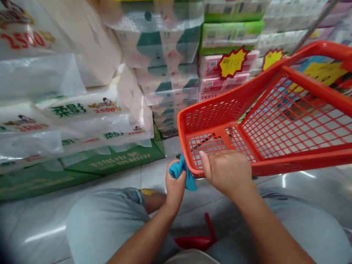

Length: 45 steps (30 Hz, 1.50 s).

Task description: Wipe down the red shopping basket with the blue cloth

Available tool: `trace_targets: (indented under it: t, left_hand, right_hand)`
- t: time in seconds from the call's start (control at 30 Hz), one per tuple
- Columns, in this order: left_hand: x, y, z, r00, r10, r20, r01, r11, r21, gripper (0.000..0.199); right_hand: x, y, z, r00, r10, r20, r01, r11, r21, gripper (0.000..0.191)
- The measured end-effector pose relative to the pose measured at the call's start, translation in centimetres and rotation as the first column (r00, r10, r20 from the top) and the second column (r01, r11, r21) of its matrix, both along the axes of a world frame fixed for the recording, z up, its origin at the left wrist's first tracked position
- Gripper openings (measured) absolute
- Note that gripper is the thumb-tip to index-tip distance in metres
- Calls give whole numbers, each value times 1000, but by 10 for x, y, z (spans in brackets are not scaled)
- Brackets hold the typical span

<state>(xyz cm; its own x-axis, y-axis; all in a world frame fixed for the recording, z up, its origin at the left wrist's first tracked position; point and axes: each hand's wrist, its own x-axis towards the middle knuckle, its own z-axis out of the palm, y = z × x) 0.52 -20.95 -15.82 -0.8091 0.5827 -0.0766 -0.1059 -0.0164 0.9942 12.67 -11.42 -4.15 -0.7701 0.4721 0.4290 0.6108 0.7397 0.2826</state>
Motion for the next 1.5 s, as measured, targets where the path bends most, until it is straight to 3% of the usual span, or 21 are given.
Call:
trace_targets:
  t: [0.13,0.33,0.43,0.57,0.67,0.8,0.93,1.0,1.1,1.23,1.4,1.5]
  left_hand:
    - [7,-19,3,996,-33,-81,32,999,-20,30]
    - [-6,-7,-11,989,6,-146,-13,999,-52,26]
    - [-28,6,9,972,0,-237,-6,1000,-24,26]
    - [-63,41,40,926,-53,-373,60,998,7,29]
    - [-77,64,39,935,-89,-342,86,996,-22,26]
    - [-83,73,30,953,-107,-284,105,994,-25,24]
    - [-102,85,48,967,-85,-239,93,995,22,22]
    - [-115,96,63,967,-138,-216,147,989,27,24]
    - [-131,105,75,923,-354,-151,352,935,-41,25]
    - [-132,89,68,806,-592,-10,586,799,-139,27]
    - [-127,67,62,754,-656,42,653,742,-149,28]
    - [-126,69,67,802,-597,-17,593,800,-92,33]
  right_hand:
    - [-3,-3,2,999,-20,-42,18,999,-50,57]
    - [-10,-5,4,994,-57,-91,43,988,-150,55]
    - [-10,-5,5,995,-41,-94,22,980,-197,53]
    - [-6,-4,5,990,40,-133,-66,978,-199,51]
    - [-1,-4,4,973,122,-196,-158,972,-177,47]
    - [9,-9,0,950,176,-259,-223,961,-165,45]
    - [21,-21,-1,921,229,-316,-288,944,-157,45]
    - [27,-28,0,909,248,-336,-317,933,-168,44]
    - [38,-36,1,893,280,-353,-361,913,-191,42]
    - [54,-45,3,881,312,-356,-406,886,-227,41]
    - [70,-50,7,879,326,-349,-433,852,-295,37]
    - [74,-51,9,884,323,-338,-429,847,-313,39]
